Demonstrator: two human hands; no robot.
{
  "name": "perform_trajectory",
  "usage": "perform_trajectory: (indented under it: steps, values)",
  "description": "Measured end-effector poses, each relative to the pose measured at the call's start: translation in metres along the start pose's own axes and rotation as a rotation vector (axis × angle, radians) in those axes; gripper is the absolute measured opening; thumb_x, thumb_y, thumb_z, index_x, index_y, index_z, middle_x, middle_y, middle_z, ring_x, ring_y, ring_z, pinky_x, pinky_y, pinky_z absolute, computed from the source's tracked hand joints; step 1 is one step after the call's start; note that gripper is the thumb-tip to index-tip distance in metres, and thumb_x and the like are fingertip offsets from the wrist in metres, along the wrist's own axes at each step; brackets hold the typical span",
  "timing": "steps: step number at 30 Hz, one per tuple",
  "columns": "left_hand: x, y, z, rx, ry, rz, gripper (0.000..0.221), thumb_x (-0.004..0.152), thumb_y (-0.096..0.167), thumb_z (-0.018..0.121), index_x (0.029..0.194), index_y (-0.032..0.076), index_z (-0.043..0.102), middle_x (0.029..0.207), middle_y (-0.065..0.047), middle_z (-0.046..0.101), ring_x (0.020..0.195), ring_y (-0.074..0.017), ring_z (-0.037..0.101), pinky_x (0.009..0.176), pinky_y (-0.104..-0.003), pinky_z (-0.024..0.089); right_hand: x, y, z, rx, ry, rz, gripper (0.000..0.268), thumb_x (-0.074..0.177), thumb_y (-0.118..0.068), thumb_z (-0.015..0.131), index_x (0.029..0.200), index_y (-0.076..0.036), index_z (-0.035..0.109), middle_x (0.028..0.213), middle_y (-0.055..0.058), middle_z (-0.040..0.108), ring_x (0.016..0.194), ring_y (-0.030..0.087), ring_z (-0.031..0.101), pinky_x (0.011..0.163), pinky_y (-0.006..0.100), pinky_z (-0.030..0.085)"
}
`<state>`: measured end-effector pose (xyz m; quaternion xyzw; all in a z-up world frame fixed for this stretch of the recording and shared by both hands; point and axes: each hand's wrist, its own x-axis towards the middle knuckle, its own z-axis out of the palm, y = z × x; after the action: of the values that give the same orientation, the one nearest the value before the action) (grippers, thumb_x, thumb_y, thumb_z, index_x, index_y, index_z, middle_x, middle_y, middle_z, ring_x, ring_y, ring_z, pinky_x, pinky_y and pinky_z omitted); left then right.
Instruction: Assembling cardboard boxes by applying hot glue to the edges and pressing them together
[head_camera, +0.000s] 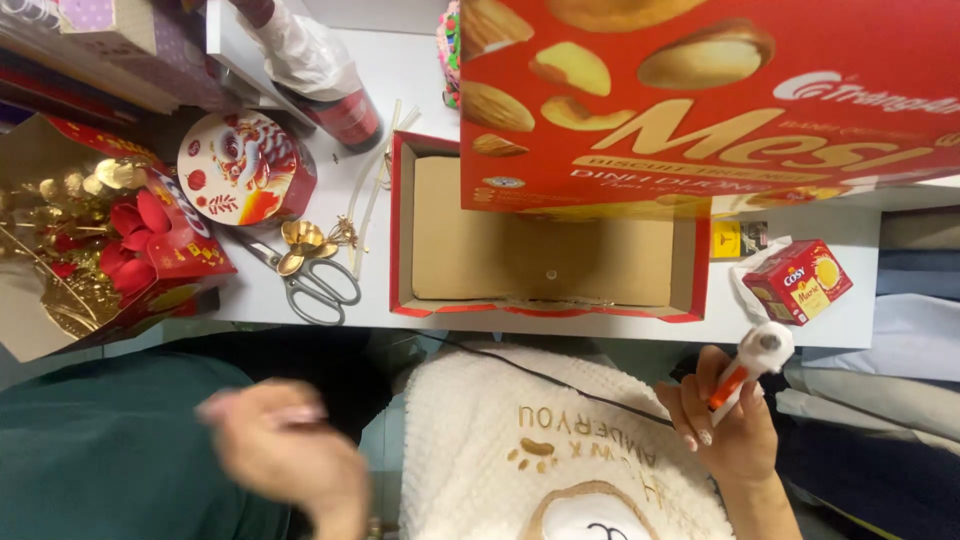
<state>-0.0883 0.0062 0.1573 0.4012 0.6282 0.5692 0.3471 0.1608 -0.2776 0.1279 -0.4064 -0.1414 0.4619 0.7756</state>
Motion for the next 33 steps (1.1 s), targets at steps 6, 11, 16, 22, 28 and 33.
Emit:
perform_trajectory:
  steps: [6, 11, 16, 22, 28, 33]
  values:
    - [-0.012, 0.037, -0.008, 0.365, -0.210, 0.888, 0.028, 0.108, 0.008, 0.052, 0.123, -0.001, 0.031, 0.137, -0.018, 0.025, 0.130, -0.0369, 0.032, 0.120, -0.061, 0.044, -0.001, 0.015, 0.001, 0.045, 0.059, -0.025, 0.034, 0.106, -0.046, 0.058, 0.104, -0.012, 0.061, 0.056, 0.000, 0.044, 0.044, 0.014, 0.038, 0.064, 0.030, 0.033]
    - [-0.037, 0.011, -0.002, 0.546, -0.579, 0.979, 0.038, 0.093, 0.029, 0.073, 0.120, 0.008, 0.054, 0.138, -0.016, 0.042, 0.139, -0.0449, 0.047, 0.116, -0.058, 0.040, 0.010, 0.009, 0.020, 0.063, 0.064, -0.103, 0.035, 0.105, -0.038, 0.060, 0.092, -0.006, 0.061, 0.074, 0.000, 0.048, 0.045, 0.011, 0.035, 0.052, 0.026, 0.032]
    - [-0.049, -0.028, 0.012, 0.839, -1.182, 0.925, 0.053, 0.080, 0.021, 0.078, 0.128, 0.010, 0.060, 0.162, -0.031, 0.027, 0.153, -0.0454, 0.024, 0.116, -0.074, 0.022, 0.008, 0.012, 0.027, 0.084, 0.034, -0.106, 0.034, 0.105, -0.035, 0.061, 0.095, -0.003, 0.060, 0.076, 0.002, 0.048, 0.046, 0.010, 0.034, 0.048, 0.025, 0.033]
    - [-0.063, -0.045, -0.007, 1.035, -1.425, 0.796, 0.045, 0.100, 0.023, 0.050, 0.144, 0.014, 0.054, 0.052, -0.008, 0.067, 0.055, -0.0345, 0.068, 0.095, -0.046, 0.046, 0.004, 0.014, 0.034, 0.014, 0.015, -0.028, 0.039, 0.102, -0.042, 0.060, 0.092, -0.007, 0.048, 0.053, 0.002, 0.041, 0.045, 0.015, 0.033, 0.048, 0.026, 0.031]
    - [-0.062, -0.072, -0.029, 1.287, -1.508, 0.695, 0.094, 0.073, -0.001, 0.063, 0.159, 0.015, 0.030, 0.081, -0.005, 0.070, 0.077, -0.0327, 0.069, 0.081, -0.043, 0.044, 0.006, 0.020, 0.041, -0.125, 0.013, -0.038, 0.040, 0.093, -0.040, 0.072, 0.078, -0.011, 0.050, 0.046, -0.002, 0.035, 0.037, 0.011, 0.031, 0.044, 0.026, 0.033]
    - [-0.058, -0.119, -0.051, 1.593, -1.272, 0.658, 0.080, 0.091, 0.052, 0.063, 0.159, 0.020, 0.033, 0.109, -0.007, 0.066, 0.094, -0.0290, 0.066, 0.090, -0.044, 0.044, 0.005, 0.029, 0.039, -0.184, 0.074, -0.040, 0.035, 0.091, -0.035, 0.071, 0.074, -0.014, 0.048, 0.045, -0.004, 0.035, 0.040, 0.010, 0.034, 0.056, 0.030, 0.031]
